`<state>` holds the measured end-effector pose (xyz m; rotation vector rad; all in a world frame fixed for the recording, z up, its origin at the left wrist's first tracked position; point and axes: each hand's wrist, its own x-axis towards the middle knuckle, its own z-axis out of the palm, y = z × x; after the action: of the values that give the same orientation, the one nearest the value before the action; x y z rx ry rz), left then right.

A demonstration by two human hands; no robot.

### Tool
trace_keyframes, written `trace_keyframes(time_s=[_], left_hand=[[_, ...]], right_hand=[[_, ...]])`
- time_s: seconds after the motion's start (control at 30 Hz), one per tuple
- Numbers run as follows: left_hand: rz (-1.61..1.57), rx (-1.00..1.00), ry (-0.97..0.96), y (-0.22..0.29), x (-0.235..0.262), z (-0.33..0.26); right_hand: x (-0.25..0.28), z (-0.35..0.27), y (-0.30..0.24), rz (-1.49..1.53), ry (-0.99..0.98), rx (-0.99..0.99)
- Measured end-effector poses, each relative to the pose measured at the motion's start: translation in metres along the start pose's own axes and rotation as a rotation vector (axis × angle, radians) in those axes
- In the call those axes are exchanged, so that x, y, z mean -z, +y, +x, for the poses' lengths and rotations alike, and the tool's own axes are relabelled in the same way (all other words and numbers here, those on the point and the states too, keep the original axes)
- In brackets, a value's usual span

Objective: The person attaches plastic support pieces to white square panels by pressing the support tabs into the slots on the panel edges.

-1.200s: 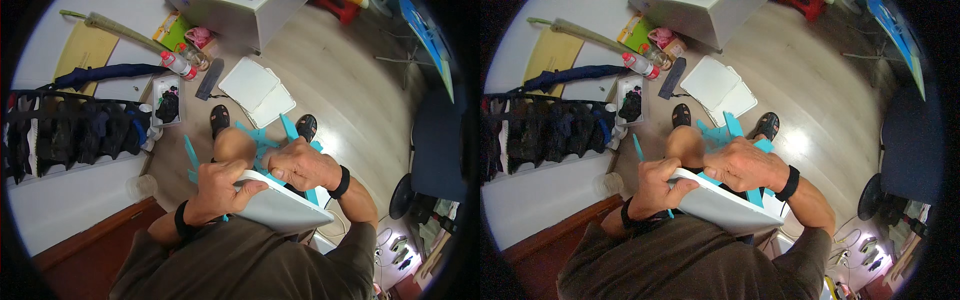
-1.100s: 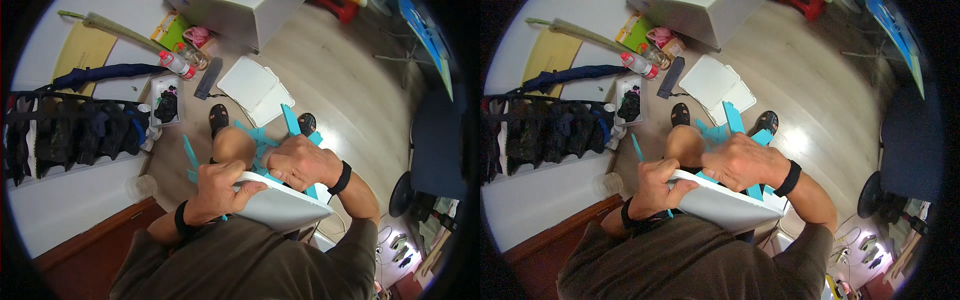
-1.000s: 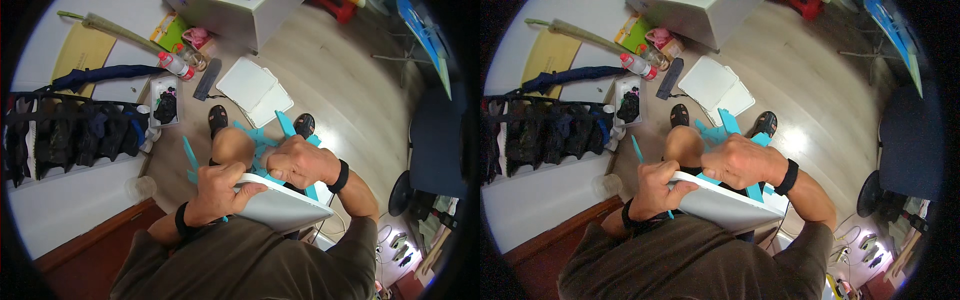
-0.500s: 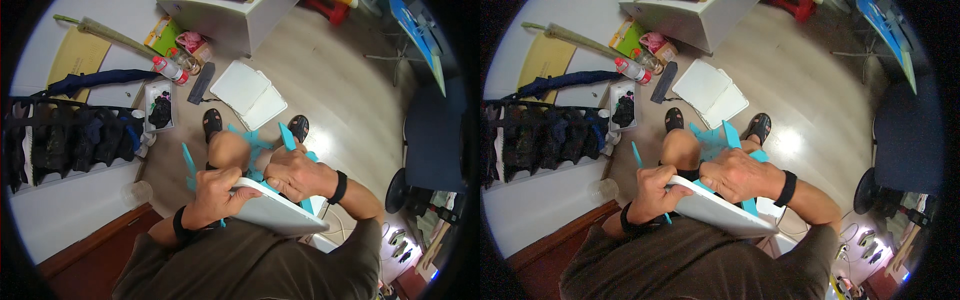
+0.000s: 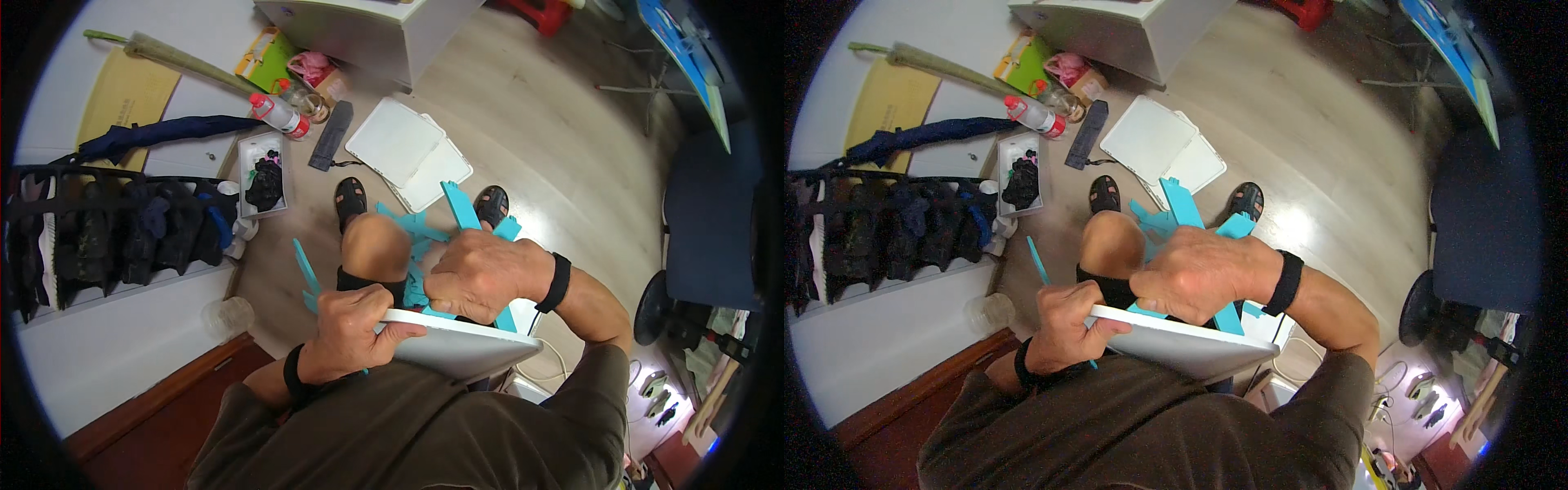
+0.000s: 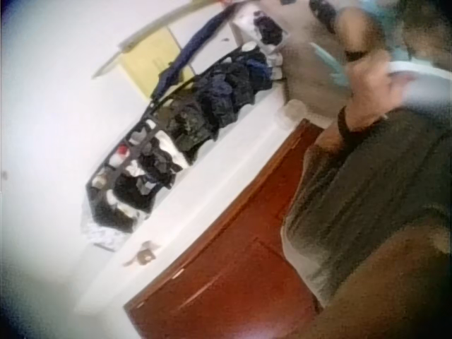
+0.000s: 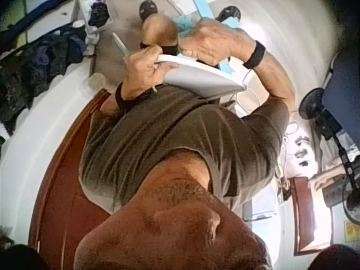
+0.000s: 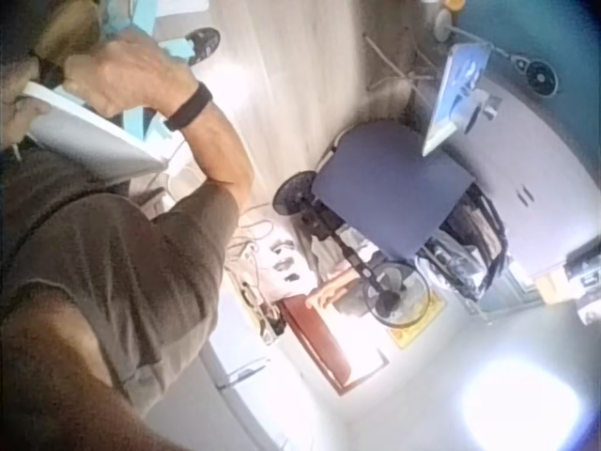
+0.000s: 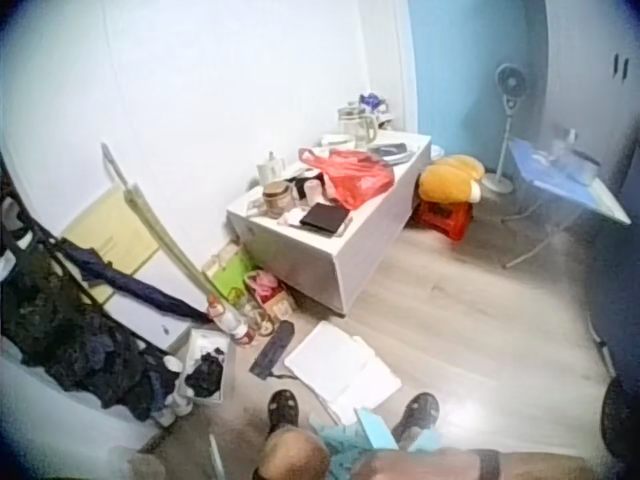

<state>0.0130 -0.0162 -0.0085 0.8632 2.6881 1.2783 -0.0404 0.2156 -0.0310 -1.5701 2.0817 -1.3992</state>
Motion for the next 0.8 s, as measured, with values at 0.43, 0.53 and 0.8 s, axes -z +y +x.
trace_keyframes(time_s=[0.43, 0.53, 0.8], left_hand=[[0.023, 0.203, 0.015, -0.020, -0.011, 0.033], [0.041, 0.156, 0.136, -0.021, -0.022, 0.051], [-0.239, 0.305, 0.465, -0.024, 0.034, 0.051]], right_hand=[[-0.007, -0.022, 0.021, 0.140, 0.106, -0.392], [-0.001, -0.031, 0.016, 0.120, 0.159, -0.525], [0.016, -0.063, -0.033, 0.116, 0.465, -0.647]])
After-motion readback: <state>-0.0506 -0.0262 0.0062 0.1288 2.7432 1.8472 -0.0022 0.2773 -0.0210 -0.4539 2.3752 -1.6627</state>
